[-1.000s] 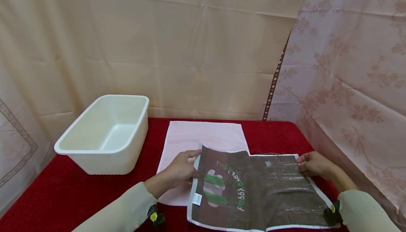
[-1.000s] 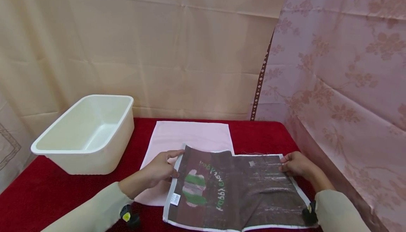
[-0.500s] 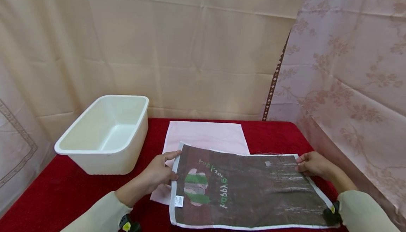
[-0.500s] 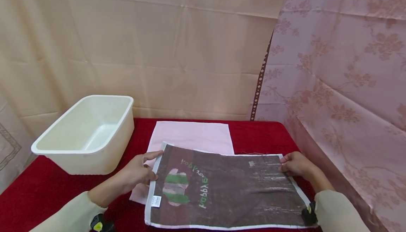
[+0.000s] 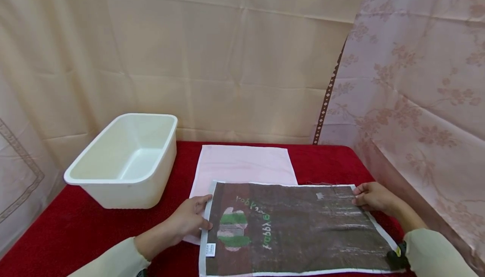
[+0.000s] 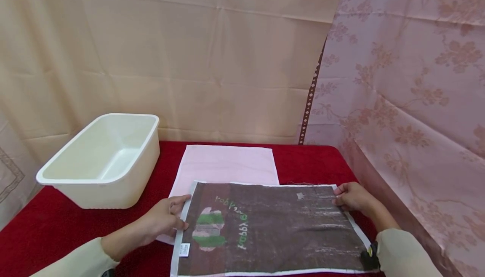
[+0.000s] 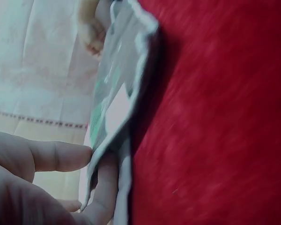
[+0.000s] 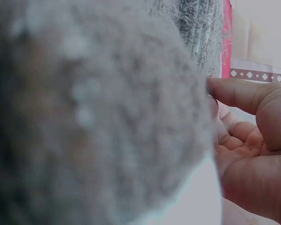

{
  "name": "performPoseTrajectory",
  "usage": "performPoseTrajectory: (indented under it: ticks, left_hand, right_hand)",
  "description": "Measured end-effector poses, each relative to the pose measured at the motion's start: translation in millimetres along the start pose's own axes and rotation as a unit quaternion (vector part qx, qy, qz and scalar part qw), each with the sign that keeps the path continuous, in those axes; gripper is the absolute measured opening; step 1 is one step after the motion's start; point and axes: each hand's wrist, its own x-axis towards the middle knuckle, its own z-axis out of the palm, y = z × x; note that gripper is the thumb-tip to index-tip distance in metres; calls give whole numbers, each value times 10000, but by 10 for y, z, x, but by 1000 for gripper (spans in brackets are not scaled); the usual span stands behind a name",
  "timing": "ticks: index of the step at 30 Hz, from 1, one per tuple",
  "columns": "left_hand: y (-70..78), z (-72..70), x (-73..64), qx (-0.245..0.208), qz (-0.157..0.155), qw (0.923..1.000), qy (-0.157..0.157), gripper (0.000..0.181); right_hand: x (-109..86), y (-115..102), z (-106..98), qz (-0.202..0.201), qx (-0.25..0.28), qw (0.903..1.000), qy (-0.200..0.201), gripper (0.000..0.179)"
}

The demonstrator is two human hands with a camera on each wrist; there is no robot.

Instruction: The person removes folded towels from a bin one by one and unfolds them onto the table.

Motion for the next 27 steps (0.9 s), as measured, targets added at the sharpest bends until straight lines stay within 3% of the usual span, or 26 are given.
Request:
performPoseTrajectory:
  ticks: [10, 22, 27]
  left_hand:
    - [-97, 90, -299, -804, 216, 9903, -1113, 115]
    - [-157, -5, -384, -722, 327, 9876, -1358, 112]
    - [-170, -64, -415, -458, 157, 9902, -1310, 104]
  right_hand:
    - [0, -36, 5, -45, -62, 10000, 31, 29]
    - [11, -22, -8, -80, -23, 9999, 83, 26]
    - [0, -28, -7, -155, 53, 9999, 7, 23]
